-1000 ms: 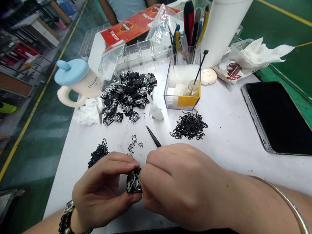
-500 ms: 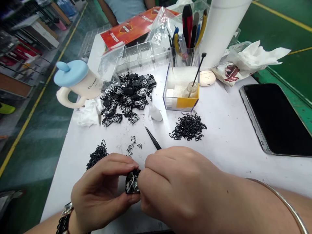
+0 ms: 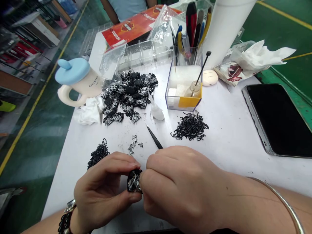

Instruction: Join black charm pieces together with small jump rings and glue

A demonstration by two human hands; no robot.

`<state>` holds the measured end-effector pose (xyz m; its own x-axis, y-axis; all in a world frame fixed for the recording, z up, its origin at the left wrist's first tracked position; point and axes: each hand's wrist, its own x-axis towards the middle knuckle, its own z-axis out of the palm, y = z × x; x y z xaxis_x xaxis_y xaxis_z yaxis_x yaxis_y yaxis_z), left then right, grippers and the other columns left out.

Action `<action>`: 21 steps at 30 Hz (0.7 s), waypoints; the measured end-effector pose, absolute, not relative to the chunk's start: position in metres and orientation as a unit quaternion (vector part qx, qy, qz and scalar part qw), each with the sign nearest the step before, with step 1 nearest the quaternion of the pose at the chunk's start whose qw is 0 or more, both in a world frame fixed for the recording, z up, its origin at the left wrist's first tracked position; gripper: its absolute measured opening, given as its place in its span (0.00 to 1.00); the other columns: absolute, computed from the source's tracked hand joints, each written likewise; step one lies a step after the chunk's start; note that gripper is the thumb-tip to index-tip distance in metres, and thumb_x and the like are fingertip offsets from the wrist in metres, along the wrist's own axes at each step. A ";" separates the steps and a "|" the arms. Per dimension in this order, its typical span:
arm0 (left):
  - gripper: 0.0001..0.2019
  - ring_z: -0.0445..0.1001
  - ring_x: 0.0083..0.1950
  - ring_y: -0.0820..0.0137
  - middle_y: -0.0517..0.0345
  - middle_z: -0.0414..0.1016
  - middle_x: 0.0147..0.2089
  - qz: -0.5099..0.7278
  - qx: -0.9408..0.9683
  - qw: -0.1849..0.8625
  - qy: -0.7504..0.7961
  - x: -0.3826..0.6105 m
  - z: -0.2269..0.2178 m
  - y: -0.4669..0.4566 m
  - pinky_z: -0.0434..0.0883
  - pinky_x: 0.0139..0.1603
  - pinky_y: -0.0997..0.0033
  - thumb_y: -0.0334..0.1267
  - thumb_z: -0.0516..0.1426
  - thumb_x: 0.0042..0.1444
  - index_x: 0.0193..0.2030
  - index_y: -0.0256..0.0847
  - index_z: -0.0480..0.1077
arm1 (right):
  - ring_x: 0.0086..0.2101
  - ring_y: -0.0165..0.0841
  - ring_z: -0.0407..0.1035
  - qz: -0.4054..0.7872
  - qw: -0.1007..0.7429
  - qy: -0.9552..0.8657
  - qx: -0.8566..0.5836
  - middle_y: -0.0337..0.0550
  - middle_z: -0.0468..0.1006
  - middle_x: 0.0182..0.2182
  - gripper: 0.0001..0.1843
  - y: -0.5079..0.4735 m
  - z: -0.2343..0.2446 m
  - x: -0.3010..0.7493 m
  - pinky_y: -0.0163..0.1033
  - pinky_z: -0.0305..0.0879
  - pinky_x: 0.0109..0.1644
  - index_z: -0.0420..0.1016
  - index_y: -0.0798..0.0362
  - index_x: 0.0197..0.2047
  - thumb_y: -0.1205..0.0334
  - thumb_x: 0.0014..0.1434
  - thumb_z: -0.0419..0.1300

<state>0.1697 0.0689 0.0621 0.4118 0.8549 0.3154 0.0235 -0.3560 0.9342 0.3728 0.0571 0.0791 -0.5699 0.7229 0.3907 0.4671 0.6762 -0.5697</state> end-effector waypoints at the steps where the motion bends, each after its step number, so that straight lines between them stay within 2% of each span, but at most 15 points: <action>1: 0.19 0.75 0.38 0.67 0.50 0.75 0.37 0.441 0.695 0.471 0.318 0.170 0.062 0.069 0.74 0.36 0.73 0.29 0.68 0.41 0.43 0.36 0.72 | 0.30 0.26 0.64 0.205 0.309 -0.862 -0.346 0.39 0.71 0.28 0.05 0.057 0.079 0.373 0.34 0.57 0.33 0.69 0.55 0.36 0.67 0.60 0.53; 17: 0.18 0.75 0.35 0.68 0.51 0.76 0.34 0.439 0.692 0.475 0.321 0.170 0.065 0.071 0.74 0.33 0.73 0.32 0.69 0.40 0.40 0.37 0.74 | 0.27 0.25 0.63 0.201 0.318 -0.868 -0.324 0.38 0.69 0.26 0.04 0.058 0.083 0.371 0.33 0.57 0.30 0.67 0.55 0.38 0.67 0.60 0.52; 21: 0.19 0.75 0.36 0.69 0.52 0.76 0.35 0.446 0.701 0.468 0.302 0.170 0.066 0.071 0.75 0.35 0.74 0.30 0.69 0.40 0.41 0.36 0.73 | 0.25 0.26 0.60 0.200 0.317 -0.877 -0.300 0.39 0.64 0.22 0.10 0.059 0.086 0.372 0.34 0.56 0.27 0.69 0.56 0.31 0.69 0.61 0.49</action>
